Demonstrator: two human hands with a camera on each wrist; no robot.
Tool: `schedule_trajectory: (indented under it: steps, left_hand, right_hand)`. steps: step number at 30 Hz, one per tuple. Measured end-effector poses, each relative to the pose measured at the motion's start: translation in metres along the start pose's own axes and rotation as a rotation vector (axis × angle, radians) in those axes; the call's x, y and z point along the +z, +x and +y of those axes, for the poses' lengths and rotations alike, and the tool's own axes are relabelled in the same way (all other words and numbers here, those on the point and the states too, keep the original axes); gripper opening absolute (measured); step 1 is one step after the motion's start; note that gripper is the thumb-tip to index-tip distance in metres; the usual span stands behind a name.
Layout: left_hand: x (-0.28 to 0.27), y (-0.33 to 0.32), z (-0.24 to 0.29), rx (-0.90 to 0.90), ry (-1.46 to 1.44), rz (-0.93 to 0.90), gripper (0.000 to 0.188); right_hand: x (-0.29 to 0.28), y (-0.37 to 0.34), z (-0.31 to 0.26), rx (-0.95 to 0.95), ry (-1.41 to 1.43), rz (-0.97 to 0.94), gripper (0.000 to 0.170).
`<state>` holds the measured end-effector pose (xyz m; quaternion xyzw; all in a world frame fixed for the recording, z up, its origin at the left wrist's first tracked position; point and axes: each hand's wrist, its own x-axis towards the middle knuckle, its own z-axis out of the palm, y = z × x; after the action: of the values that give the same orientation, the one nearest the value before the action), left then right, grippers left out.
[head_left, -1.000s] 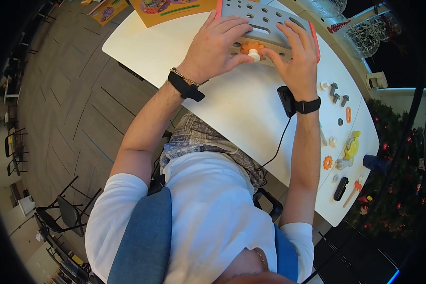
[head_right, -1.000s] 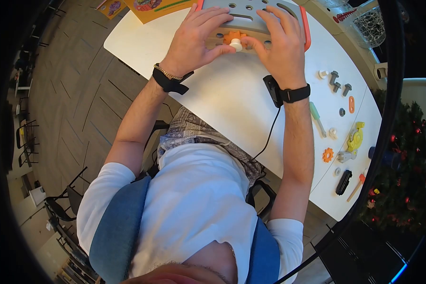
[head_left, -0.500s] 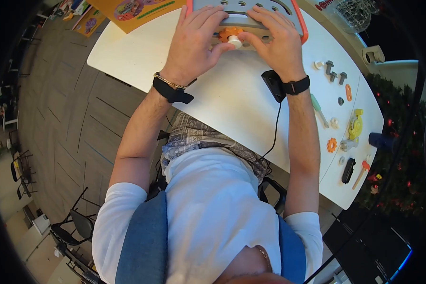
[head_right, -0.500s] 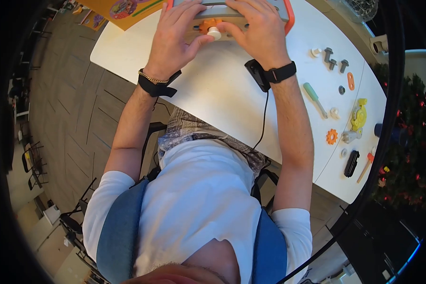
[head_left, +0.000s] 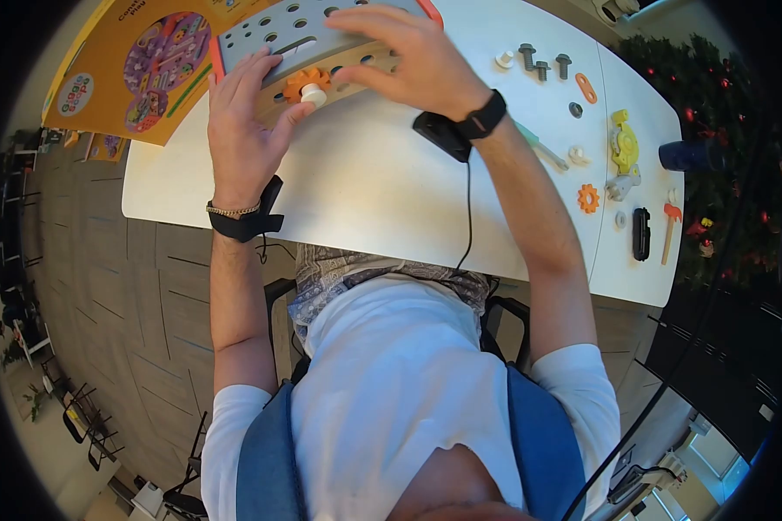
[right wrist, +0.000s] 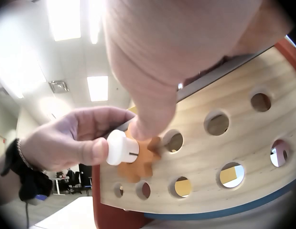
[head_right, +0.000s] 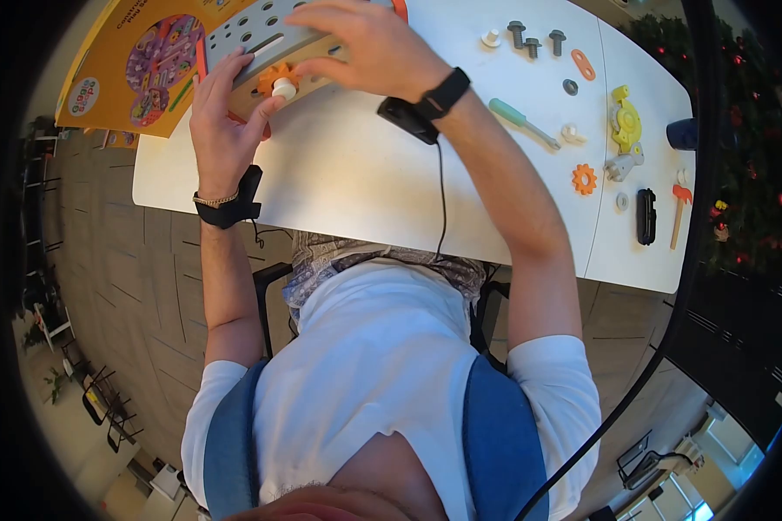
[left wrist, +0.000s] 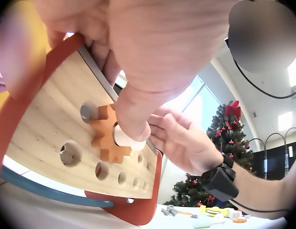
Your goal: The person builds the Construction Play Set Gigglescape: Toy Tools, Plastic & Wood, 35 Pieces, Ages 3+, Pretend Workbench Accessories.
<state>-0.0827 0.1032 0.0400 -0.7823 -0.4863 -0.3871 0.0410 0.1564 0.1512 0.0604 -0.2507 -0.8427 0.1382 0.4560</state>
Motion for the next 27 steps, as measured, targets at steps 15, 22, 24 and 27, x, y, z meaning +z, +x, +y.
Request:
schedule_trajectory:
  steps: [15,22,24,27]
  left_hand:
    - [0.004,-0.056,0.083,0.029,-0.419,-0.001,0.015]
    - [0.013,-0.073,0.095,-0.137,-0.515,-0.108,0.006]
    - [0.016,-0.077,0.095,-0.141,-0.535,-0.125,0.006]
    - [0.02,-0.078,0.094,-0.158,-0.566,-0.157,0.007]
  right_hand:
    - [-0.138,-0.131,0.162,0.779,-0.959,-0.247,0.031]
    - [-0.143,-0.146,0.163,0.842,-0.875,-0.369,0.024]
    - [-0.148,-0.151,0.158,0.888,-0.741,-0.308,0.024]
    - [-0.164,-0.156,0.152,0.96,-0.551,-0.121,0.025]
